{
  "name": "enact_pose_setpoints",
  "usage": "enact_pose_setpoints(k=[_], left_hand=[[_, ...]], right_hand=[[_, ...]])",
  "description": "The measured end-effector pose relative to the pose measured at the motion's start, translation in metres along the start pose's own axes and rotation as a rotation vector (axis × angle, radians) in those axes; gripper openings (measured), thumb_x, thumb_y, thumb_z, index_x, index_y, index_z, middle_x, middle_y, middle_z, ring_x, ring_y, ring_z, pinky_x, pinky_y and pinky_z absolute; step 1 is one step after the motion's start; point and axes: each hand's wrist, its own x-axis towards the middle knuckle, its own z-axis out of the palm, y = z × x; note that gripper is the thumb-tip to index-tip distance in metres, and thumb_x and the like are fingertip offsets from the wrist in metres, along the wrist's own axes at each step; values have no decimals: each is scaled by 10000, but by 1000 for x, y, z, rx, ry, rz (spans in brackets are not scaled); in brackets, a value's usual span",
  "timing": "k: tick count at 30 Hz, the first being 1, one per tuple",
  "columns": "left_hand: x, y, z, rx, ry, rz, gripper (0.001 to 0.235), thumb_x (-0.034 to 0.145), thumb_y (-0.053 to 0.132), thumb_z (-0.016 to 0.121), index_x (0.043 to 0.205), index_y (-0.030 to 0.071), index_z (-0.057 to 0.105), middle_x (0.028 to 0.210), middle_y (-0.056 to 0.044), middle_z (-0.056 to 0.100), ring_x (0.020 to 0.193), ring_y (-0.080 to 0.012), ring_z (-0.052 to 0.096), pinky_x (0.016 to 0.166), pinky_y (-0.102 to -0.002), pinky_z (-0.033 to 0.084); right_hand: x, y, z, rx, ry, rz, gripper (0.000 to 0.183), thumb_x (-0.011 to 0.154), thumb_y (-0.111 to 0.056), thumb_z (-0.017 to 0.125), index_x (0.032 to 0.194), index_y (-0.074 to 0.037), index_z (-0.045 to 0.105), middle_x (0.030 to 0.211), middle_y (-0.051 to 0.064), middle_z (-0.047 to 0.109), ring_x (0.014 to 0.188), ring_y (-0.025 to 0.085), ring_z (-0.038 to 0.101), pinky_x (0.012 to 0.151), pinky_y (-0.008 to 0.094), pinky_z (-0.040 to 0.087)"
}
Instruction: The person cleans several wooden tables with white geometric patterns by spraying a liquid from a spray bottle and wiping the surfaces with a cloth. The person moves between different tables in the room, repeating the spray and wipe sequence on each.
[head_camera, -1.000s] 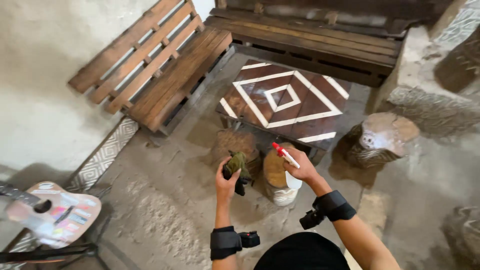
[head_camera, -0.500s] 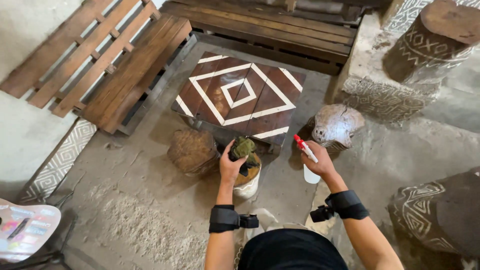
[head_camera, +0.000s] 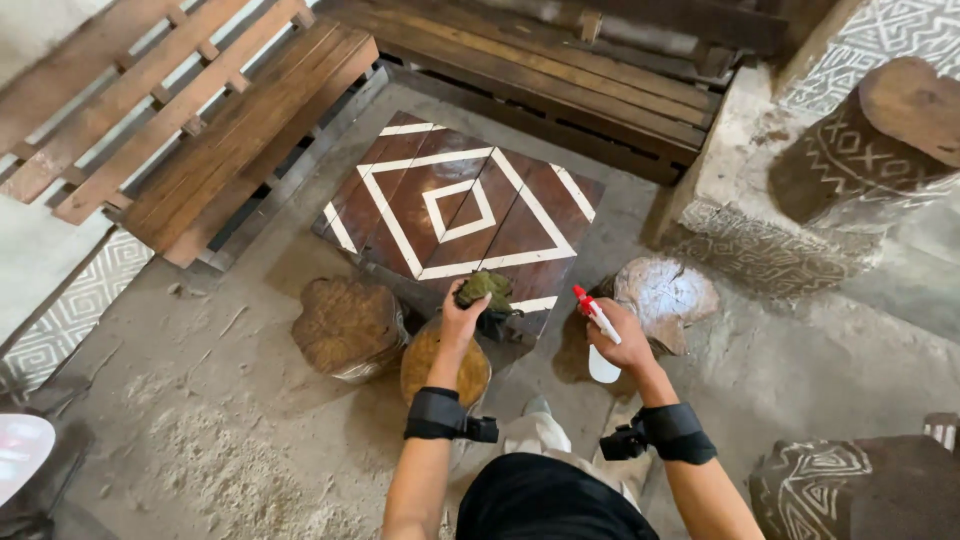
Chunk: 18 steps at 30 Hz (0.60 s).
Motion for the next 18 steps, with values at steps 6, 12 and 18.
enact_pose_setpoints(k=[6, 12, 18], left_hand=[[58, 57, 66, -134, -4, 38, 484, 864, 42, 778, 1311, 33, 591, 1198, -46, 664, 1079, -144, 631, 951, -308, 507], [129, 24, 92, -152, -11, 32, 504, 878, 34, 760, 1344, 41, 569, 1228, -89, 683, 1108, -187, 669, 955, -345, 555], [156, 32, 118, -132, -31, -93, 479, 912, 91, 738, 1352, 32, 559, 1216, -100, 673, 1089, -199, 680, 911, -361, 580]], right_hand=[[74, 19, -31, -104, -72, 5, 279, 818, -145, 658, 1082, -56, 676, 984, 192, 677, 919, 435, 641, 770, 487, 523], [136, 59, -48, -244, -138, -120, 236, 785, -136, 682, 1000, -41, 659, 952, 200, 636, 892, 440, 626, 766, 497, 514], [186, 52, -64, -89, -52, -162, 324, 759, -98, 655, 1073, -16, 642, 1012, 193, 648, 912, 451, 622, 766, 495, 525]])
